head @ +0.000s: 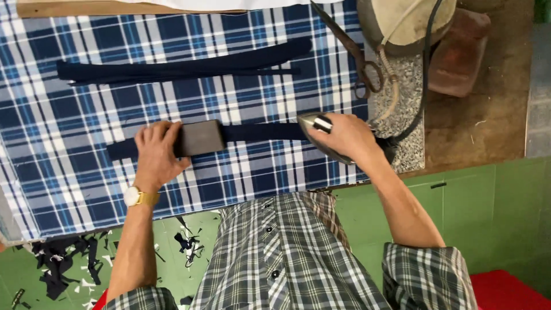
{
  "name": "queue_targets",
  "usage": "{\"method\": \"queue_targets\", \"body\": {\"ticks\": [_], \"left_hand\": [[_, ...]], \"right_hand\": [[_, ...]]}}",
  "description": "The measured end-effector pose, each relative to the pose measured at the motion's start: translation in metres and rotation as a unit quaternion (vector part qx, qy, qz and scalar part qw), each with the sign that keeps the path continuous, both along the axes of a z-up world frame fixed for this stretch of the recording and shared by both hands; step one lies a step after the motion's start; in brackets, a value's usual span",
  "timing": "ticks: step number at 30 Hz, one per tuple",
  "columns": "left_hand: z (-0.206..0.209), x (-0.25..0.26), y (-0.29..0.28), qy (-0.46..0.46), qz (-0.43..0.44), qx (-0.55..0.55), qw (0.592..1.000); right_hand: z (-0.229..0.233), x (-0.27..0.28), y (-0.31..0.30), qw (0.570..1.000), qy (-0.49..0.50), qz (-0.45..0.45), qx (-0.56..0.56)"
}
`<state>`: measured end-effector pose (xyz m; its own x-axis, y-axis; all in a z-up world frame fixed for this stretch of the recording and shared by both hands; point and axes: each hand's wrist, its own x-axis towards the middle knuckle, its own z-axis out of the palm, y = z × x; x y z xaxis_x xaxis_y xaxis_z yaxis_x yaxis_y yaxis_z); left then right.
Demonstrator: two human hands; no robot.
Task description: The person irons a dark blue fabric strip on a plaid ironing board using a steam iron and a wooden pressing block. They repeatedly press and smooth the strip, then fold and align it before ironing again.
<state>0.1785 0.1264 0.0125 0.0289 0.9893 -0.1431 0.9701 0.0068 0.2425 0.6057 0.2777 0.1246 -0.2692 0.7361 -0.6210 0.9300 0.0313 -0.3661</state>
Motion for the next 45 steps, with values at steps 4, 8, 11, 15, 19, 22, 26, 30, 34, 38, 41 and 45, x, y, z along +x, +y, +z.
{"method": "queue_targets", "body": {"ticks": [4,8,11,15,19,22,26,30,34,38,41,45], "left_hand": [[0.005,0.069,0.028,-0.012,-0.044,-0.006,0.999],[0.007,0.144,0.053,-0.045,-0.100,0.002,0.994],[-0.002,0.191,0.065,-0.056,-0.132,-0.007,0.990],[-0.006,0.218,0.074,0.008,-0.180,0.000,0.984],[-0.010,0.214,0.070,0.000,-0.174,0.006,0.985],[-0.007,0.212,0.068,-0.008,-0.165,0.014,0.986],[0.007,0.188,0.062,-0.021,-0.152,-0.006,0.988],[0.024,0.138,0.048,0.000,-0.082,-0.027,0.996],[0.018,0.063,0.018,0.012,-0.046,-0.017,0.999],[0.018,-0.004,-0.015,0.061,0.021,-0.001,0.998],[0.005,-0.048,-0.038,0.097,0.053,-0.012,0.994],[0.008,-0.067,-0.050,0.143,0.092,-0.065,0.983]], "right_hand": [[-0.008,0.039,0.001,0.998,-0.043,-0.033,-0.024],[-0.006,0.058,0.000,0.997,-0.048,-0.039,-0.043],[-0.011,0.064,0.000,0.997,-0.054,-0.030,-0.046],[-0.022,0.070,0.001,0.997,-0.056,-0.017,-0.054],[-0.006,0.063,0.003,0.996,-0.053,-0.018,-0.066],[-0.005,0.063,0.002,0.997,-0.046,-0.017,-0.063],[0.004,0.057,0.003,0.998,-0.025,0.006,-0.058],[0.020,0.030,0.001,0.995,0.022,0.088,-0.033],[0.002,-0.016,-0.006,0.989,0.067,0.129,-0.012],[0.006,-0.081,-0.011,0.971,0.123,0.206,0.012],[-0.029,-0.132,-0.018,0.957,0.157,0.243,0.035],[-0.070,-0.194,-0.025,0.934,0.204,0.283,0.083]]}}
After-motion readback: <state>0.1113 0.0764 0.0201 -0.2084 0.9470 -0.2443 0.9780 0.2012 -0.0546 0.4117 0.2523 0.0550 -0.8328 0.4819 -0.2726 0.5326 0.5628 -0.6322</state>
